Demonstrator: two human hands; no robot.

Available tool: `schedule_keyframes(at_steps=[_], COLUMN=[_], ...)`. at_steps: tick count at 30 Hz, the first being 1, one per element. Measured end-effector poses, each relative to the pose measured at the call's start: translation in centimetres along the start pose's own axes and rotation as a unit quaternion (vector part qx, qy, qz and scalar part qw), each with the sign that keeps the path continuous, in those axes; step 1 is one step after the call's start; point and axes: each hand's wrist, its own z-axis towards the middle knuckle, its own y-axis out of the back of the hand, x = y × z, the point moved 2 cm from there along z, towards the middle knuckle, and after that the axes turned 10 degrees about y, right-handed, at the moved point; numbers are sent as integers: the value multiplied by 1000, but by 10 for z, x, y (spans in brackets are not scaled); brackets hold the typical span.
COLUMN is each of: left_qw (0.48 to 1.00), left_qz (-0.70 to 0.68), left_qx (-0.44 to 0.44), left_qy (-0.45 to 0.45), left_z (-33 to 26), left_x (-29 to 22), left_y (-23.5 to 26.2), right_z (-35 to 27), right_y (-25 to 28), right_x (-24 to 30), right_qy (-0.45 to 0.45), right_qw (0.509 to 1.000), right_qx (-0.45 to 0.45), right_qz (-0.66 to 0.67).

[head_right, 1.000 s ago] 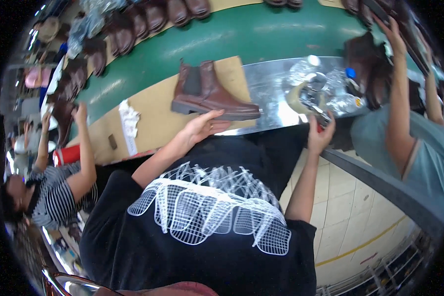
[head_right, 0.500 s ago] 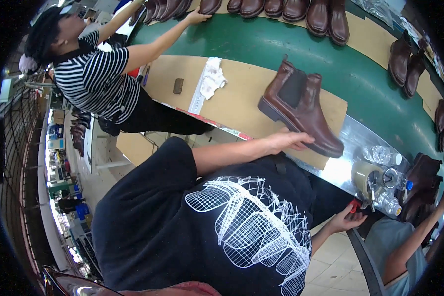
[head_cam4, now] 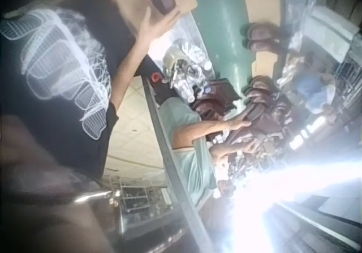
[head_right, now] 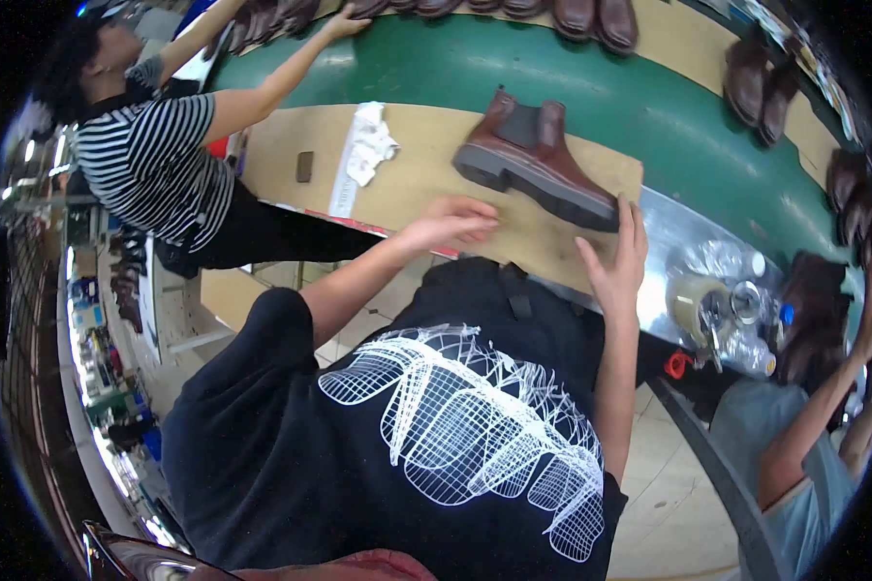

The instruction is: The recorder is applying a finish or protective spray to brown leather boots on a manufacturing line using an airbrush spray gun.

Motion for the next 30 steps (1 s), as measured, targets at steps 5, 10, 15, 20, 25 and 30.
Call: schedule_keyframes(at_steps=[5,10,15,20,25,30], left_qw=[856,763,719,804,945,918], left_qz=[3,144,227,1,38,104], left_qx=[-462,-628,-654,-560,-175,6], left_qy=[-232,57,64,-202,-274,-383], left_z=[-8,-49,-63,-41,-46,-27], left_x=[56,82,110,48,-53,-90], left_y=[199,291,309,249,9,-89], right_z=[17,27,5,-22,-8,8], right_y=[8,21,38,52,68,32], right_x=[-10,-4,26,27,49,69], right_qy=[17,-1,3,-15,-78,-214], right_qw=[1000,997,995,996,977,867], right_qx=[4,75,93,82,66,12], right_qz=[26,-23,-33,-31,186,449])
